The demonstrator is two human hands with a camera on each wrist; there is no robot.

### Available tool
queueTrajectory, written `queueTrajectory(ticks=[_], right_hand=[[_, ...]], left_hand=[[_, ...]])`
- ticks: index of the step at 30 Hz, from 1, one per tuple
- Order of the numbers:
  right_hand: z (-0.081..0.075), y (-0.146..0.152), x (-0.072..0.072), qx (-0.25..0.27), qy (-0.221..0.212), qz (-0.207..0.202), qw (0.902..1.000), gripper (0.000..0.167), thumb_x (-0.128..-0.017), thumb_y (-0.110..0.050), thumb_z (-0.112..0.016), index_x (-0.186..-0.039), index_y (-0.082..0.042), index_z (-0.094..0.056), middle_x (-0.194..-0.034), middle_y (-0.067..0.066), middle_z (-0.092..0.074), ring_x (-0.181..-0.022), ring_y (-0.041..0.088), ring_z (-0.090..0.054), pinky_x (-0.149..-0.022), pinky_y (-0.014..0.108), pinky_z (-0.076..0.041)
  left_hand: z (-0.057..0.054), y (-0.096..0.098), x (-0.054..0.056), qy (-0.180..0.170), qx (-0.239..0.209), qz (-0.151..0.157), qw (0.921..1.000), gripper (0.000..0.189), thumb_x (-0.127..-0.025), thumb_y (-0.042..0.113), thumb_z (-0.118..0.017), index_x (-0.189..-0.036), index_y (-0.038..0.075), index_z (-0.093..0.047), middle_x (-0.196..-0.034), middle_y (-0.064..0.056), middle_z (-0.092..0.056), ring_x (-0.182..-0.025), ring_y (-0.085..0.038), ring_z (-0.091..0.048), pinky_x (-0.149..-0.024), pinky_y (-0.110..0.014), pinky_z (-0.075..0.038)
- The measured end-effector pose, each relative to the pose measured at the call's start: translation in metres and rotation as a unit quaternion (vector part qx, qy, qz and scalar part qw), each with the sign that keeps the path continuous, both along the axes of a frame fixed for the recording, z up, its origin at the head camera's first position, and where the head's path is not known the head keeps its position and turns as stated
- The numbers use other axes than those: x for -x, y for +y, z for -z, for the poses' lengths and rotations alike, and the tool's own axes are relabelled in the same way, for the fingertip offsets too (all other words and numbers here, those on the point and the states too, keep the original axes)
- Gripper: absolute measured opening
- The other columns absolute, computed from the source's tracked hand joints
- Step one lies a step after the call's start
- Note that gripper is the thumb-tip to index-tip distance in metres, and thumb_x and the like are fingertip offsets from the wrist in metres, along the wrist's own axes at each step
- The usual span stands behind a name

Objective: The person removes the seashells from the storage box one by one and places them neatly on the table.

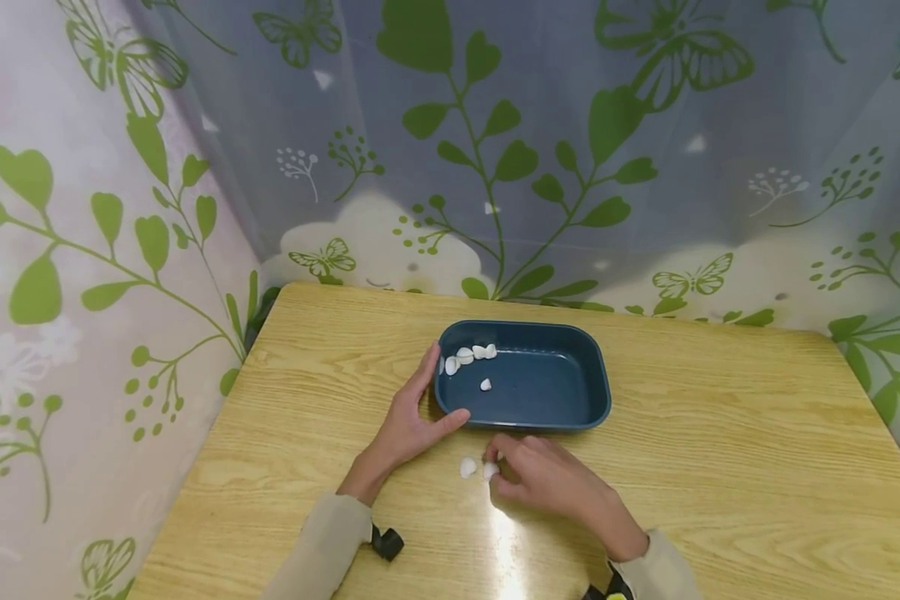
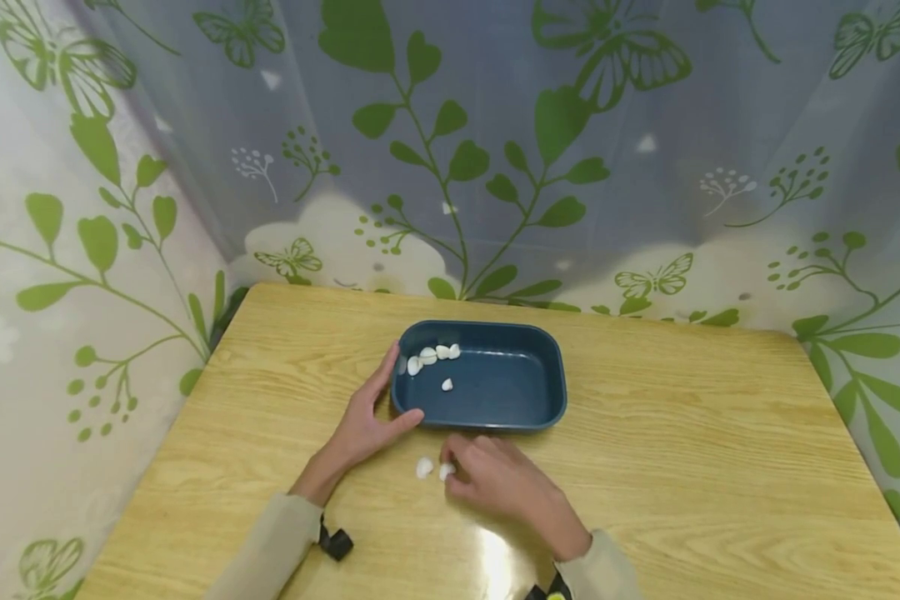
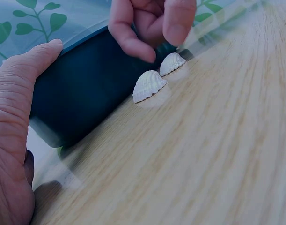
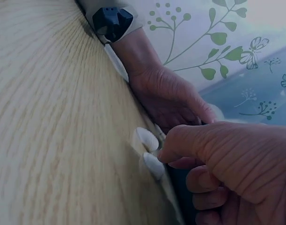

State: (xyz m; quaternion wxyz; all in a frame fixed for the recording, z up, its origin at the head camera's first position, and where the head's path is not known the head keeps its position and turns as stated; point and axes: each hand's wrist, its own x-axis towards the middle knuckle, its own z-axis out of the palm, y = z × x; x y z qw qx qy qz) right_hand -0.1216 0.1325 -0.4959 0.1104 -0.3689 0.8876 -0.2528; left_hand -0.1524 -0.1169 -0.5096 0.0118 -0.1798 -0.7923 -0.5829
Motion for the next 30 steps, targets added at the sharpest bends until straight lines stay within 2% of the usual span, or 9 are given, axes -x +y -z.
queueTrajectory(ticks=[6, 10, 13, 17, 22, 25, 30], right_hand=[[-0.02, 0.0, -0.004, 0.012, -0.007, -0.014, 0.9998, 0.01, -0.097, -0.013, -0.069, -0.107, -0.01, -0.067, -0.061, -0.018, -0.044, -0.05, -0.005, -0.035, -0.048, 0.017, -0.033], [-0.036, 0.003, -0.004, 0.022, -0.003, 0.002, 0.9998, 0.014, -0.098, -0.014, -0.07, -0.112, -0.011, -0.068, -0.061, -0.017, -0.041, -0.051, -0.004, -0.035, -0.05, 0.018, -0.033], [-0.043, 0.007, -0.001, 0.028, 0.015, 0.017, 0.9994, 0.016, -0.098, -0.014, -0.071, -0.113, -0.011, -0.069, -0.062, -0.018, -0.039, -0.052, -0.003, -0.034, -0.051, 0.019, -0.032], [-0.046, 0.014, 0.005, 0.038, 0.027, 0.028, 0.9985, 0.015, -0.099, -0.012, -0.07, -0.113, -0.011, -0.069, -0.061, -0.017, -0.039, -0.052, -0.004, -0.033, -0.05, 0.019, -0.032], [-0.047, 0.017, 0.014, 0.039, 0.032, 0.039, 0.998, 0.016, -0.1, -0.011, -0.07, -0.115, -0.008, -0.069, -0.061, -0.015, -0.039, -0.051, -0.002, -0.032, -0.05, 0.02, -0.031], [-0.048, 0.018, 0.021, 0.036, 0.034, 0.046, 0.9977, 0.017, -0.1, -0.012, -0.07, -0.116, -0.007, -0.069, -0.06, -0.015, -0.04, -0.05, -0.002, -0.032, -0.049, 0.02, -0.03], [-0.046, 0.019, 0.033, 0.033, 0.043, 0.059, 0.9968, 0.021, -0.099, -0.013, -0.071, -0.118, -0.004, -0.068, -0.058, -0.015, -0.039, -0.048, -0.001, -0.032, -0.047, 0.02, -0.03]], left_hand=[[-0.001, -0.001, 0.0, 0.002, 0.003, 0.0, 1.0, 0.101, -0.091, 0.014, -0.082, -0.168, 0.007, -0.016, -0.174, -0.015, -0.016, -0.16, -0.028, -0.016, -0.127, -0.058, -0.019], [-0.001, -0.002, 0.0, 0.002, 0.0, -0.001, 1.0, 0.102, -0.09, 0.015, -0.083, -0.168, 0.006, -0.017, -0.173, -0.015, -0.017, -0.16, -0.029, -0.016, -0.126, -0.059, -0.019], [0.015, -0.003, 0.007, 0.006, 0.005, -0.003, 1.0, 0.105, -0.089, 0.015, -0.083, -0.169, 0.011, -0.015, -0.174, -0.01, -0.014, -0.16, -0.026, -0.014, -0.127, -0.057, -0.018], [0.036, -0.006, 0.016, 0.013, 0.017, -0.006, 0.9998, 0.107, -0.09, 0.021, -0.084, -0.169, 0.023, -0.012, -0.175, -0.002, -0.013, -0.16, -0.019, -0.013, -0.128, -0.054, -0.019], [0.037, -0.006, 0.016, 0.012, 0.015, -0.004, 0.9998, 0.106, -0.091, 0.037, -0.082, -0.17, 0.027, -0.012, -0.175, 0.001, -0.013, -0.16, -0.016, -0.013, -0.128, -0.052, -0.018], [0.037, -0.005, 0.015, 0.008, 0.021, -0.004, 0.9997, 0.106, -0.091, 0.045, -0.081, -0.169, 0.03, -0.012, -0.175, 0.006, -0.012, -0.16, -0.015, -0.013, -0.128, -0.051, -0.019], [0.038, -0.005, 0.015, 0.002, 0.029, -0.004, 0.9996, 0.106, -0.09, 0.051, -0.08, -0.169, 0.033, -0.01, -0.175, 0.01, -0.012, -0.16, -0.013, -0.013, -0.128, -0.05, -0.019]])
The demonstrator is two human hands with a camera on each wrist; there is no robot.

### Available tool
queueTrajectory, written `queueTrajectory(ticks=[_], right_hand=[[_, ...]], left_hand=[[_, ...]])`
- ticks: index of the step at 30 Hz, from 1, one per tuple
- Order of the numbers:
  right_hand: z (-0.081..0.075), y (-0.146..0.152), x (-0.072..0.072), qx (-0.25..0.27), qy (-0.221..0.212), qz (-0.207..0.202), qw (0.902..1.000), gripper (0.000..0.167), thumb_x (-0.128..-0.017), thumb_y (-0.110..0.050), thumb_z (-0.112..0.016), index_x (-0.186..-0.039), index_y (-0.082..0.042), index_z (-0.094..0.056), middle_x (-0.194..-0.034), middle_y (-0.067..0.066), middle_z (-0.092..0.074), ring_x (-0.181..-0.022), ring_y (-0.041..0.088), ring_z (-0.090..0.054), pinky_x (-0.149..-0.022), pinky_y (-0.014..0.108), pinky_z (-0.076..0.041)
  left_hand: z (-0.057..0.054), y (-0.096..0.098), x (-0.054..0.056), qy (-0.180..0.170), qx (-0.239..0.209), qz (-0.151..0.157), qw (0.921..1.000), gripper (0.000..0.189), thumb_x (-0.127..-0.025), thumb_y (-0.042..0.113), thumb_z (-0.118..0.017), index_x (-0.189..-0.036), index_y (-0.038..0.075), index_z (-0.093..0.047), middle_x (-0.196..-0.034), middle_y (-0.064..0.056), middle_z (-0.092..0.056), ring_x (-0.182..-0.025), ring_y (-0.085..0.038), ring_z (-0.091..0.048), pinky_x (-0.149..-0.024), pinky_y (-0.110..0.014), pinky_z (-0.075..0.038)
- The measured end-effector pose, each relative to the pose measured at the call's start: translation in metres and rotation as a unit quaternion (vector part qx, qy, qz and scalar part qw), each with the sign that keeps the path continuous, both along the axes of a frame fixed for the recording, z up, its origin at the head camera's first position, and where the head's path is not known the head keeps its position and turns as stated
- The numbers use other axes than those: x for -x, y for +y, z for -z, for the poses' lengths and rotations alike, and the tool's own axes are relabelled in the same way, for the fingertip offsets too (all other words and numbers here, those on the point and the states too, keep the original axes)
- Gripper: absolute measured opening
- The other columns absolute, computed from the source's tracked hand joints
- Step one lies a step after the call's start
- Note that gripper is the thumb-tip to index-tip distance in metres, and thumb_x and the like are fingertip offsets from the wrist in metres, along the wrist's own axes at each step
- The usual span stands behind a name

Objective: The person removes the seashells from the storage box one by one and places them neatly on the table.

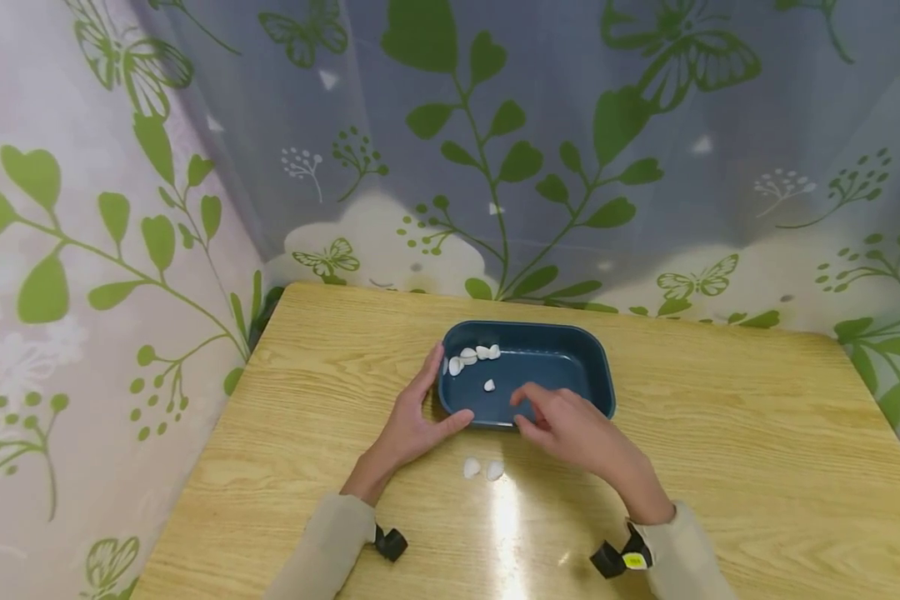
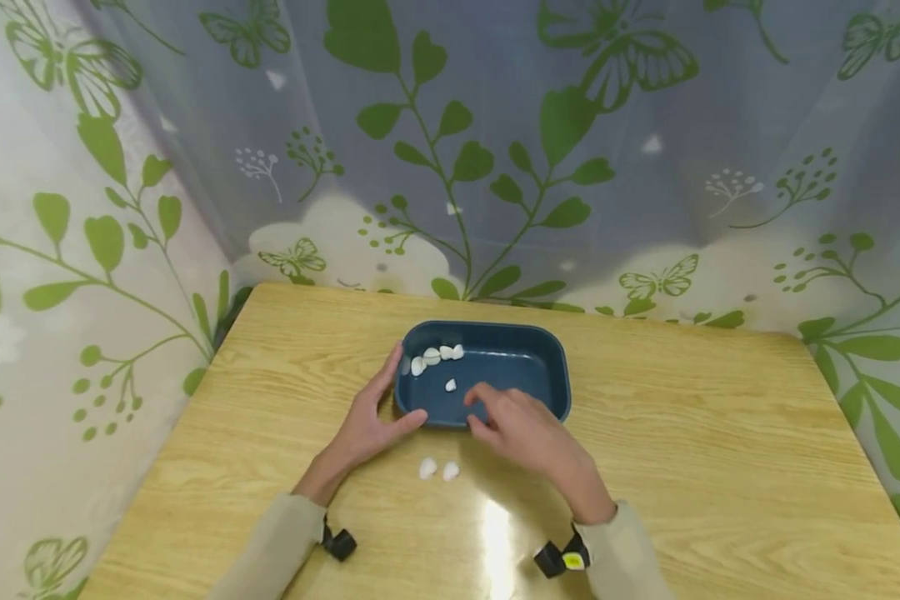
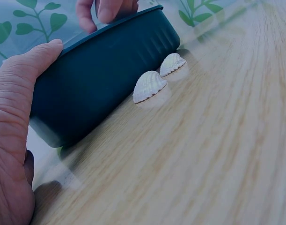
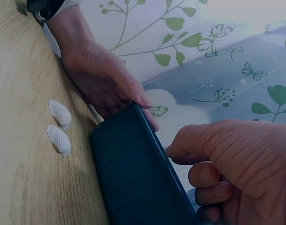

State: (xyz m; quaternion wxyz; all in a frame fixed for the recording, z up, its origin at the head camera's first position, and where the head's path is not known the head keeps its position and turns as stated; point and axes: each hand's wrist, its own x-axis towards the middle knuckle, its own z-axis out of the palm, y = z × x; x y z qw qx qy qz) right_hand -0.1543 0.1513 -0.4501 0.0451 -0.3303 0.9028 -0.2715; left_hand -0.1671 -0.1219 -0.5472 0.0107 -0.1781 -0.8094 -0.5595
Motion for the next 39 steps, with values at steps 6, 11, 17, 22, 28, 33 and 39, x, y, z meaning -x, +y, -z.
queueTrajectory(ticks=[6, 11, 17, 22, 28, 33, 39], right_hand=[[0.008, -0.001, 0.019, -0.003, 0.01, 0.005, 0.9999, 0.023, -0.099, -0.01, -0.07, -0.12, 0.0, -0.067, -0.059, -0.012, -0.041, -0.048, 0.001, -0.035, -0.047, 0.022, -0.032], [0.014, -0.004, 0.038, -0.017, 0.012, 0.011, 0.9997, 0.026, -0.1, -0.013, -0.069, -0.123, 0.001, -0.067, -0.058, -0.011, -0.042, -0.047, 0.003, -0.036, -0.047, 0.022, -0.032], [0.018, -0.013, 0.056, -0.013, 0.014, 0.024, 0.9995, 0.027, -0.102, -0.014, -0.066, -0.125, 0.0, -0.067, -0.058, -0.009, -0.043, -0.047, 0.006, -0.037, -0.047, 0.024, -0.031], [0.022, -0.021, 0.066, -0.005, 0.02, 0.036, 0.9992, 0.026, -0.102, -0.014, -0.065, -0.124, -0.001, -0.068, -0.059, -0.007, -0.043, -0.047, 0.008, -0.038, -0.046, 0.024, -0.03], [0.026, -0.029, 0.076, -0.04, 0.004, 0.043, 0.9983, 0.032, -0.104, -0.017, -0.064, -0.131, 0.0, -0.066, -0.059, -0.006, -0.046, -0.047, 0.009, -0.042, -0.046, 0.024, -0.032], [0.027, -0.035, 0.082, -0.082, -0.024, 0.036, 0.9957, 0.043, -0.104, -0.019, -0.064, -0.141, 0.003, -0.059, -0.062, -0.003, -0.05, -0.049, 0.01, -0.046, -0.049, 0.025, -0.037], [0.028, -0.042, 0.086, -0.108, -0.022, 0.032, 0.9934, 0.045, -0.105, -0.019, -0.062, -0.143, 0.004, -0.056, -0.066, -0.001, -0.054, -0.053, 0.012, -0.049, -0.053, 0.028, -0.04]], left_hand=[[-0.001, 0.0, 0.0, -0.005, -0.002, 0.001, 1.0, 0.107, -0.09, 0.054, -0.079, -0.169, 0.032, -0.011, -0.174, 0.012, -0.011, -0.16, -0.012, -0.012, -0.128, -0.05, -0.019], [-0.001, 0.0, 0.0, -0.005, -0.004, 0.002, 1.0, 0.106, -0.091, 0.05, -0.08, -0.169, 0.032, -0.01, -0.174, 0.012, -0.011, -0.16, -0.014, -0.012, -0.128, -0.052, -0.019], [-0.002, 0.0, 0.0, -0.006, -0.011, 0.005, 0.9999, 0.105, -0.092, 0.042, -0.081, -0.169, 0.03, -0.01, -0.175, 0.008, -0.011, -0.16, -0.015, -0.012, -0.128, -0.053, -0.018], [-0.001, 0.0, 0.001, -0.002, -0.007, 0.009, 0.9999, 0.106, -0.092, 0.049, -0.079, -0.17, 0.028, -0.01, -0.176, 0.002, -0.011, -0.16, -0.015, -0.011, -0.128, -0.053, -0.018], [-0.001, 0.0, 0.001, 0.0, 0.0, 0.007, 1.0, 0.107, -0.092, 0.052, -0.078, -0.17, 0.028, -0.01, -0.176, 0.001, -0.011, -0.16, -0.016, -0.012, -0.128, -0.053, -0.02], [-0.001, 0.0, 0.001, 0.003, 0.001, 0.007, 1.0, 0.105, -0.093, 0.048, -0.078, -0.17, 0.029, -0.009, -0.176, -0.001, -0.011, -0.16, -0.017, -0.012, -0.127, -0.054, -0.02], [-0.001, 0.0, 0.001, 0.005, -0.006, 0.01, 0.9999, 0.105, -0.093, 0.045, -0.079, -0.17, 0.025, -0.01, -0.176, -0.003, -0.012, -0.16, -0.016, -0.012, -0.127, -0.055, -0.02]])
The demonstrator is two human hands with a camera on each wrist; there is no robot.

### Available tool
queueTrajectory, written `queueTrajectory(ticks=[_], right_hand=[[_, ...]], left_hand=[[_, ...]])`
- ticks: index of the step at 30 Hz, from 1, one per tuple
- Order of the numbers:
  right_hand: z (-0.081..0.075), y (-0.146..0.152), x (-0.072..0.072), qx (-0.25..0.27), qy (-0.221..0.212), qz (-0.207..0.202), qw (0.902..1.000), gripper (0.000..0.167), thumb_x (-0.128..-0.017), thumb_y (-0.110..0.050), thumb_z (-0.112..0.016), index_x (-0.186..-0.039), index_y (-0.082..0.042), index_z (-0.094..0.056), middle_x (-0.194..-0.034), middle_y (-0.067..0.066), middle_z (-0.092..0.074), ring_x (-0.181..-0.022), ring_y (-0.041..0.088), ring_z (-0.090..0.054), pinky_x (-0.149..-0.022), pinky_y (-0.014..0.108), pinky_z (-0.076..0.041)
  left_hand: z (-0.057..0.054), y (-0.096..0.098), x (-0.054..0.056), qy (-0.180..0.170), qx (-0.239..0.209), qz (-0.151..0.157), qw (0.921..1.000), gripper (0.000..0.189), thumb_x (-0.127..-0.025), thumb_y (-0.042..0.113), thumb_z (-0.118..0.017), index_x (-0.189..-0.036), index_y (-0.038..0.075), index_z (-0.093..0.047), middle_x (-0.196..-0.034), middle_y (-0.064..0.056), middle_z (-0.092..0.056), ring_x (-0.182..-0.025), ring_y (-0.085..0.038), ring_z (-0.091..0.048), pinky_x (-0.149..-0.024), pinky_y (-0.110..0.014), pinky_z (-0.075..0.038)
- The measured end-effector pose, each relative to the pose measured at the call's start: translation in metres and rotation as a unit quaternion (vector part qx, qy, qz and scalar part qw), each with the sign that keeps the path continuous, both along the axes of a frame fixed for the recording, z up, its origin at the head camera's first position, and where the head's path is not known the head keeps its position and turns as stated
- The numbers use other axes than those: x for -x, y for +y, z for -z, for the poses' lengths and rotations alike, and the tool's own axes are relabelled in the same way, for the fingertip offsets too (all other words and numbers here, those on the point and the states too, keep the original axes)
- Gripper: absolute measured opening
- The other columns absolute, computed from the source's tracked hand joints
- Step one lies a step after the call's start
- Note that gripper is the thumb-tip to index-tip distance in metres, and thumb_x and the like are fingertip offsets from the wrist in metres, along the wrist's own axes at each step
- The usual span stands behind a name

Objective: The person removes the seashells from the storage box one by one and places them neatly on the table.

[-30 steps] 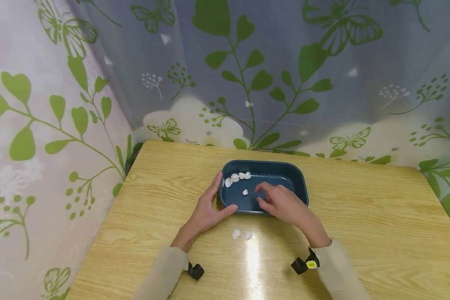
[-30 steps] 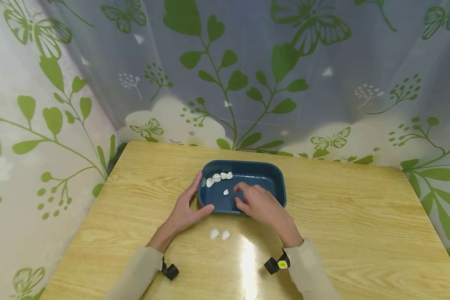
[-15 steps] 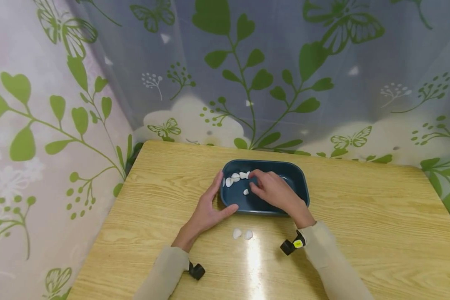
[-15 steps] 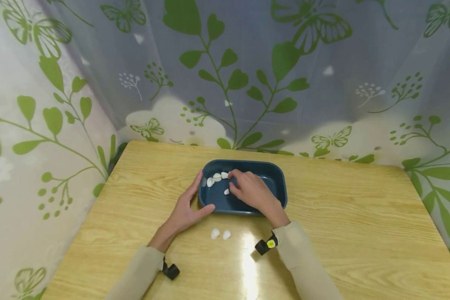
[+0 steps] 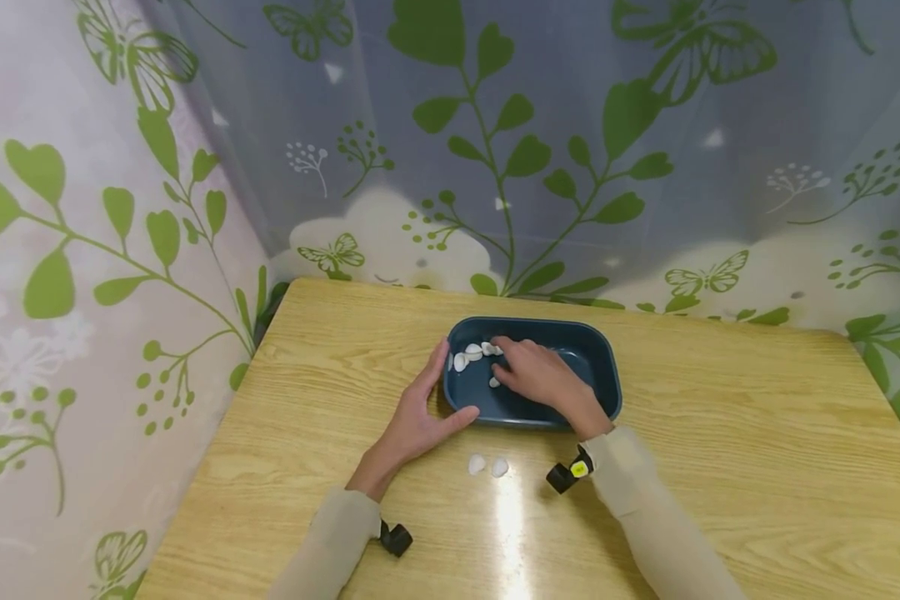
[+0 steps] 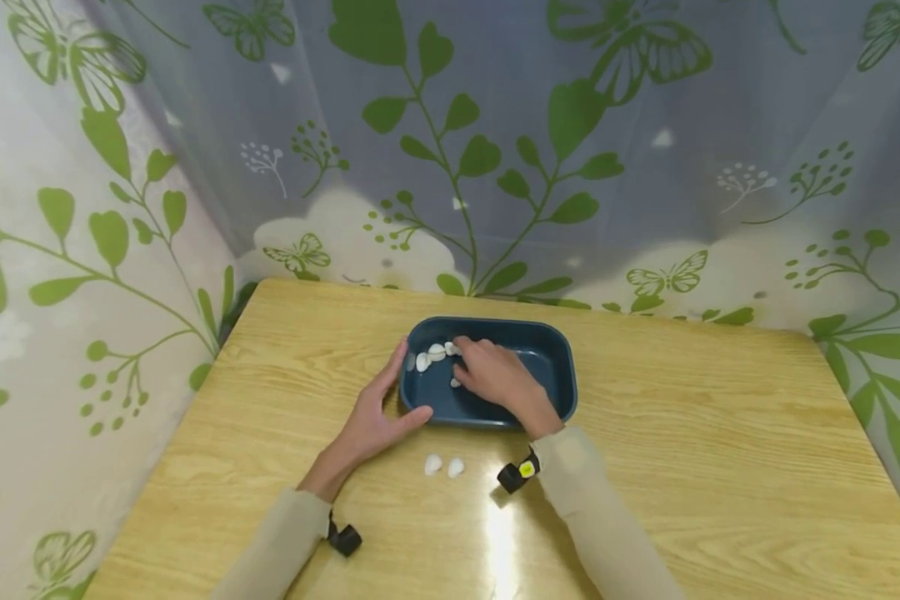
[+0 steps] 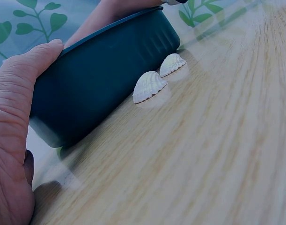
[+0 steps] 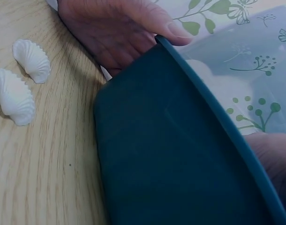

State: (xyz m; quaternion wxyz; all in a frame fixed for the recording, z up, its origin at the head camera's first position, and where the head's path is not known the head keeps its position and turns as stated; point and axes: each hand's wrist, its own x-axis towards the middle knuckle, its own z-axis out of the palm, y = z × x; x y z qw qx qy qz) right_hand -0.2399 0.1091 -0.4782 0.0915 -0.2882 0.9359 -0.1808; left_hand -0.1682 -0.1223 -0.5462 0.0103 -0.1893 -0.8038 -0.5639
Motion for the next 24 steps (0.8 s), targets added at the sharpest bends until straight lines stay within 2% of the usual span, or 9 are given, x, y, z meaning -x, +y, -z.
queueTrajectory(ticks=[7, 14, 16, 19, 24], right_hand=[[0.003, -0.0046, 0.0053, -0.01, -0.002, -0.004, 0.9999, 0.041, -0.106, -0.018, -0.059, -0.142, 0.003, -0.058, -0.068, 0.0, -0.053, -0.055, 0.013, -0.049, -0.054, 0.028, -0.04], [0.0026, -0.0077, 0.0077, -0.027, -0.021, 0.001, 0.9994, 0.041, -0.107, -0.02, -0.058, -0.141, 0.003, -0.059, -0.089, 0.004, -0.065, -0.067, 0.015, -0.057, -0.064, 0.033, -0.047], [0.0024, -0.0082, 0.0077, -0.028, -0.025, -0.001, 0.9993, 0.038, -0.108, -0.02, -0.058, -0.139, 0.002, -0.06, -0.087, 0.004, -0.064, -0.067, 0.015, -0.057, -0.063, 0.033, -0.047], [0.0019, -0.0095, 0.0075, -0.024, -0.028, -0.004, 0.9993, 0.033, -0.108, -0.021, -0.058, -0.131, 0.001, -0.064, -0.081, 0.001, -0.062, -0.064, 0.014, -0.056, -0.06, 0.031, -0.046], [0.0025, -0.0108, 0.0071, -0.006, -0.023, -0.005, 0.9997, 0.019, -0.108, -0.02, -0.058, -0.11, -0.005, -0.07, -0.075, 0.0, -0.058, -0.059, 0.014, -0.053, -0.057, 0.029, -0.043]], left_hand=[[0.0008, -0.0006, 0.0005, -0.006, -0.002, 0.003, 1.0, 0.105, -0.093, 0.049, -0.078, -0.17, 0.029, -0.009, -0.176, -0.002, -0.011, -0.16, -0.013, -0.011, -0.128, -0.051, -0.019], [0.0005, -0.0007, 0.0001, -0.006, -0.001, 0.004, 1.0, 0.105, -0.092, 0.052, -0.077, -0.17, 0.03, -0.009, -0.176, -0.003, -0.011, -0.16, -0.011, -0.011, -0.128, -0.049, -0.019], [0.0004, -0.0004, 0.0002, -0.002, -0.002, 0.006, 1.0, 0.105, -0.093, 0.051, -0.077, -0.169, 0.03, -0.009, -0.176, -0.003, -0.011, -0.16, -0.012, -0.011, -0.128, -0.05, -0.019], [0.0006, -0.0004, 0.0004, 0.001, -0.002, 0.005, 1.0, 0.105, -0.093, 0.051, -0.077, -0.169, 0.03, -0.009, -0.176, -0.003, -0.011, -0.16, -0.013, -0.011, -0.128, -0.052, -0.02], [0.0009, -0.0007, 0.0002, 0.003, -0.001, 0.004, 1.0, 0.105, -0.093, 0.051, -0.077, -0.17, 0.028, -0.009, -0.176, -0.003, -0.011, -0.16, -0.015, -0.012, -0.128, -0.053, -0.02]])
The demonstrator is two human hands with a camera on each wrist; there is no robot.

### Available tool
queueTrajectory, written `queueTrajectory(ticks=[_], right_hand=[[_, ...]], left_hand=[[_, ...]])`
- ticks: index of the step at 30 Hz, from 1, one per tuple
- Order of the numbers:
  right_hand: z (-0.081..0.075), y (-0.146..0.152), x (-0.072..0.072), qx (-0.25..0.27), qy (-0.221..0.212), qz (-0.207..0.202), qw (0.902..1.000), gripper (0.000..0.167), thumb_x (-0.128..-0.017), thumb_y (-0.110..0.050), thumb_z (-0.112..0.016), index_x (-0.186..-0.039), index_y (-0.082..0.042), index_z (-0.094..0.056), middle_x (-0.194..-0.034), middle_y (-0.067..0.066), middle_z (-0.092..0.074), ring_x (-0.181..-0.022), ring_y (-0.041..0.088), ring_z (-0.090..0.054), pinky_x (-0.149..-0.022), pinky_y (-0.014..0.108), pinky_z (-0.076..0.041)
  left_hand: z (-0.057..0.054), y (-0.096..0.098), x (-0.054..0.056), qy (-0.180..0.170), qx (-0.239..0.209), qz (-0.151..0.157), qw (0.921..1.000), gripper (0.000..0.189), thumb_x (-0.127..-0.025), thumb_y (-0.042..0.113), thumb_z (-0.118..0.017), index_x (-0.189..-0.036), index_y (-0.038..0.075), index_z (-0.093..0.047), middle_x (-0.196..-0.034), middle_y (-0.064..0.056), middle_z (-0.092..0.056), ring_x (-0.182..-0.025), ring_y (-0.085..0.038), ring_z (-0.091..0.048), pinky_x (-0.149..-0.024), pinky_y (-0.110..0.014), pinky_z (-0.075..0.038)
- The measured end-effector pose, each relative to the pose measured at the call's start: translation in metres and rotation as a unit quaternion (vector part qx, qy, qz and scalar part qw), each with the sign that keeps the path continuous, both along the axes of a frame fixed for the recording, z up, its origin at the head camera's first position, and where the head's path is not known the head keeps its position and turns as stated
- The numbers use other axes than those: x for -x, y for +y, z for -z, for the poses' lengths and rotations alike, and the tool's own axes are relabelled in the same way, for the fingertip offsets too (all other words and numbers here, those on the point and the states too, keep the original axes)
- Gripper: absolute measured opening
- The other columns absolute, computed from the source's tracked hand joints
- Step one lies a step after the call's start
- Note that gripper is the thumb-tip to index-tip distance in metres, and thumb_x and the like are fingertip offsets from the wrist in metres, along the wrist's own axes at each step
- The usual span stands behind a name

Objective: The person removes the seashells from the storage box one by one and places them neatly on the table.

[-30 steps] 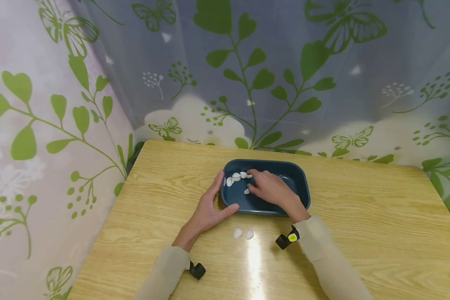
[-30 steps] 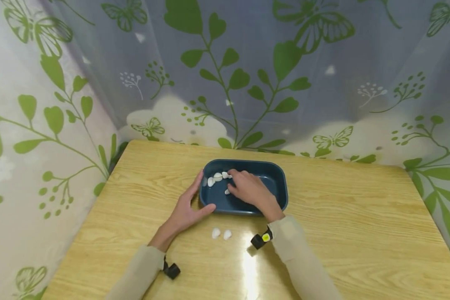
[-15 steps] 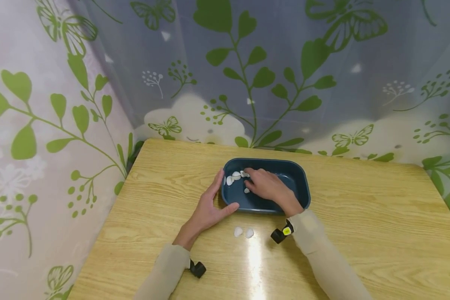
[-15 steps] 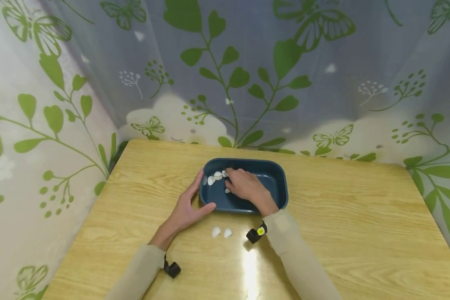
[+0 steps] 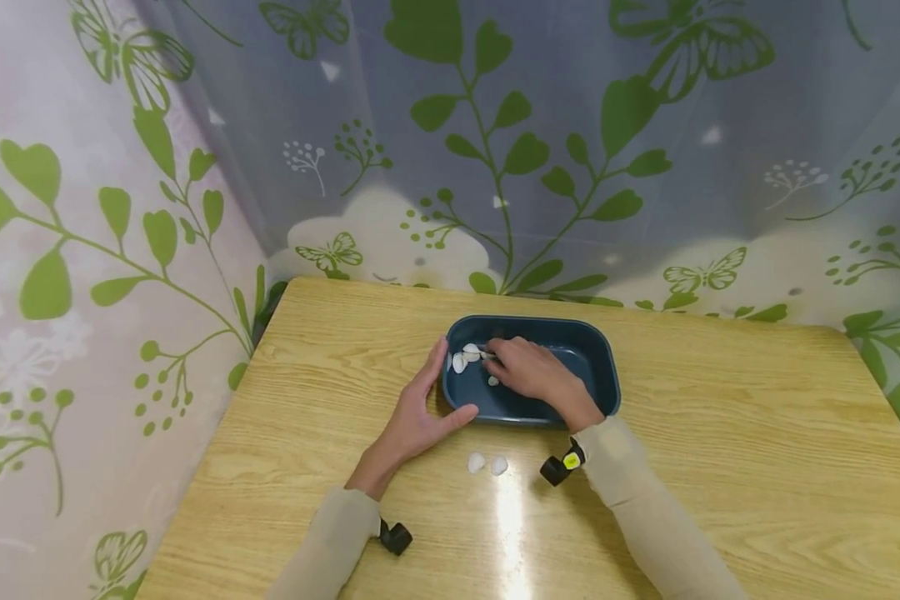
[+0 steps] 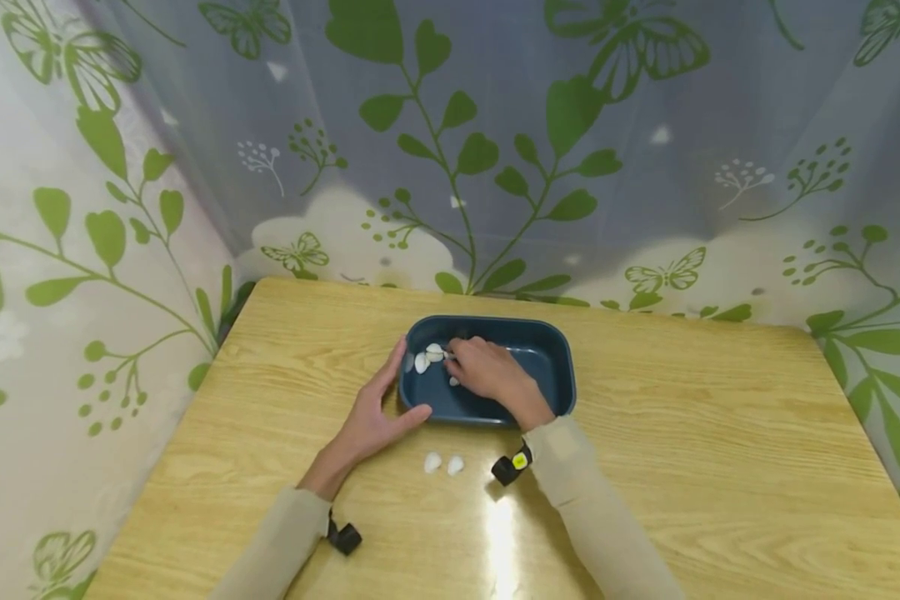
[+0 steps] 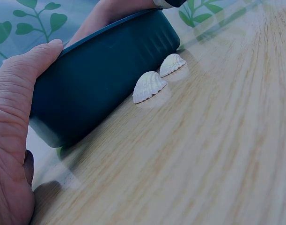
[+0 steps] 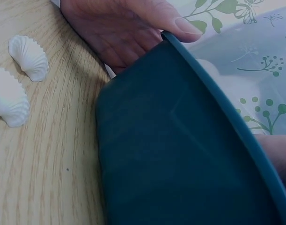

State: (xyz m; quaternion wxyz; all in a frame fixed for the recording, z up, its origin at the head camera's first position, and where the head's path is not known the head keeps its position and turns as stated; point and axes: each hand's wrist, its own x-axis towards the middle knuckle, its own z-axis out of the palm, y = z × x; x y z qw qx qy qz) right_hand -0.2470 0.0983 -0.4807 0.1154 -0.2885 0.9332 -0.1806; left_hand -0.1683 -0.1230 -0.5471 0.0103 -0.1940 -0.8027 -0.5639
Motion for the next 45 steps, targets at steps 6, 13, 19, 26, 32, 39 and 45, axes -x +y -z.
queueTrajectory(ticks=[6, 13, 19, 26, 32, 39, 45], right_hand=[[0.0, 0.0, 0.0, 0.002, -0.003, 0.001, 1.0, 0.019, -0.108, -0.018, -0.058, -0.109, -0.006, -0.073, -0.08, 0.0, -0.062, -0.062, 0.014, -0.054, -0.059, 0.029, -0.045], [0.0, 0.003, 0.002, 0.021, -0.016, 0.001, 0.9997, 0.025, -0.108, -0.018, -0.059, -0.118, -0.001, -0.074, -0.092, 0.002, -0.07, -0.068, 0.011, -0.059, -0.065, 0.03, -0.051], [0.002, 0.007, 0.005, 0.06, -0.041, 0.021, 0.9971, 0.035, -0.109, -0.015, -0.054, -0.076, -0.008, -0.062, -0.066, 0.0, -0.05, -0.056, 0.014, -0.045, -0.058, 0.029, -0.039], [0.0, 0.007, 0.004, 0.042, -0.043, 0.08, 0.995, 0.044, -0.109, -0.014, -0.05, -0.065, -0.015, -0.047, -0.062, -0.001, -0.041, -0.053, 0.015, -0.042, -0.055, 0.029, -0.035], [-0.004, 0.008, 0.001, 0.013, -0.02, 0.085, 0.9961, 0.038, -0.107, -0.014, -0.054, -0.07, -0.01, -0.057, -0.064, 0.001, -0.049, -0.055, 0.016, -0.045, -0.055, 0.03, -0.037], [-0.002, 0.012, 0.001, 0.028, -0.011, 0.001, 0.9995, 0.023, -0.104, -0.012, -0.065, -0.125, -0.005, -0.07, -0.075, 0.0, -0.063, -0.059, 0.012, -0.053, -0.057, 0.028, -0.044], [0.0, 0.012, 0.002, 0.03, -0.008, -0.026, 0.9992, 0.026, -0.102, -0.009, -0.067, -0.128, -0.005, -0.069, -0.066, -0.003, -0.056, -0.055, 0.01, -0.048, -0.055, 0.026, -0.04]], left_hand=[[0.001, -0.001, -0.001, -0.003, 0.002, 0.0, 1.0, 0.105, -0.093, 0.052, -0.077, -0.17, 0.028, -0.009, -0.176, -0.003, -0.011, -0.16, -0.013, -0.012, -0.128, -0.051, -0.02], [0.001, 0.0, 0.001, -0.001, 0.003, -0.001, 1.0, 0.105, -0.093, 0.052, -0.077, -0.17, 0.028, -0.009, -0.176, -0.003, -0.011, -0.16, -0.011, -0.011, -0.128, -0.049, -0.02], [0.0, 0.0, 0.001, -0.001, 0.004, -0.003, 1.0, 0.105, -0.092, 0.051, -0.078, -0.169, 0.03, -0.009, -0.176, 0.0, -0.011, -0.16, -0.012, -0.012, -0.128, -0.05, -0.02], [0.0, 0.001, 0.0, 0.009, -0.003, 0.002, 1.0, 0.106, -0.093, 0.044, -0.08, -0.17, 0.025, -0.01, -0.176, -0.006, -0.011, -0.161, -0.017, -0.011, -0.128, -0.053, -0.02], [0.001, 0.0, 0.001, 0.005, -0.002, 0.001, 1.0, 0.106, -0.093, 0.046, -0.079, -0.17, 0.026, -0.009, -0.176, -0.004, -0.011, -0.16, -0.013, -0.011, -0.128, -0.05, -0.02], [0.001, 0.0, 0.0, 0.002, -0.003, 0.002, 1.0, 0.104, -0.093, 0.048, -0.078, -0.169, 0.03, -0.009, -0.176, -0.001, -0.011, -0.16, -0.011, -0.011, -0.128, -0.048, -0.02], [0.002, -0.001, 0.001, 0.004, -0.004, 0.002, 1.0, 0.105, -0.093, 0.049, -0.078, -0.17, 0.027, -0.009, -0.176, -0.004, -0.011, -0.16, -0.013, -0.012, -0.128, -0.05, -0.02]])
